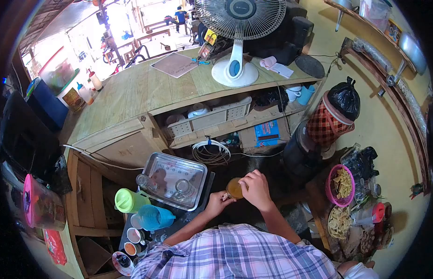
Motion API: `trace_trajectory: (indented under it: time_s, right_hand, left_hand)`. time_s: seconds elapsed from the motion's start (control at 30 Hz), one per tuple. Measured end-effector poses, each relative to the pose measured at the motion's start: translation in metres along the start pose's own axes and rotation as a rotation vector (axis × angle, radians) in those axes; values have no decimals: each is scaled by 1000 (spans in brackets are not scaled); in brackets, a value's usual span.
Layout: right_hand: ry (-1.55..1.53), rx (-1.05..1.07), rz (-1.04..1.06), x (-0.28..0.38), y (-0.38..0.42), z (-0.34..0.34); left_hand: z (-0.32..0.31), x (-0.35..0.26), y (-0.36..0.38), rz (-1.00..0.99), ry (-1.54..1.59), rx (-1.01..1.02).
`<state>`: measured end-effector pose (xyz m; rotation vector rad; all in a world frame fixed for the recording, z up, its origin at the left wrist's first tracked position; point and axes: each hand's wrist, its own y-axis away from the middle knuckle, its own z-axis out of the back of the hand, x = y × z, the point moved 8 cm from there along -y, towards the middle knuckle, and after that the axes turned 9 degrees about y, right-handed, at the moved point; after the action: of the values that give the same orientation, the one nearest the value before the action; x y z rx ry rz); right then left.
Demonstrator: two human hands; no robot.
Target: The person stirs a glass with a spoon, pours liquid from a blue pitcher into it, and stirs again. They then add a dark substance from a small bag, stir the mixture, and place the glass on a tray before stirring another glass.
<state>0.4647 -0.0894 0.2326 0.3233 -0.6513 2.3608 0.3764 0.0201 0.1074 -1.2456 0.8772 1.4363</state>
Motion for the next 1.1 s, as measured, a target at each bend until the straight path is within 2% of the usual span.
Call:
trace_trajectory:
  time_s: [0.07, 0.1, 0.17, 0.3, 0.37, 0.47, 0.6, 0.67, 0.8, 0.87, 0.9, 0.97, 1.0, 1.07, 1.1]
  right_hand:
    - [138, 182, -5, -4, 2, -11]
    - [139, 181, -6, -2, 2, -9]
    - [-10, 25, -15, 1, -3, 6]
    - [148, 145, -11, -2, 3, -4]
    - [-67, 59, 6, -4, 2, -6]
    - [115, 44, -28, 0, 2, 7]
    - [-34, 113, -2, -6, 3, -5]
    - [73, -6, 6, 4, 0, 12]
    - [-21, 148, 2, -4, 3, -6]
    - [7, -55, -2, 2, 0, 13]
    - [6, -53, 1, 0, 1, 12]
    - [2, 162, -23, -9, 4, -10]
    - [2, 160, -23, -7, 4, -9]
    - [-31, -69, -7, 1, 1, 10]
    - [-31, -69, -4, 0, 1, 10]
  left_hand:
    - [0, 0, 0, -19, 44, -5]
    - [0, 0, 0, -20, 44, -4]
    - [0, 3, -1, 11, -22, 11]
    - [1, -7, -1, -45, 15, -32]
    - [0, -3, -2, -22, -20, -14]
    - [0, -8, -2, -57, 21, -32]
    - [0, -9, -2, -52, 16, -24]
    - [1, -8, -2, -71, 25, -47]
    - [3, -15, -1, -8, -37, -17]
    - [3, -18, -1, -13, -10, -19]
    - [3, -17, -1, -12, -10, -22]
    - [3, -13, 1, -10, -31, -25]
    - [3, -15, 1, -10, -32, -24]
    - [5, -24, 1, -72, 32, -75]
    - [5, -23, 2, -72, 31, -79]
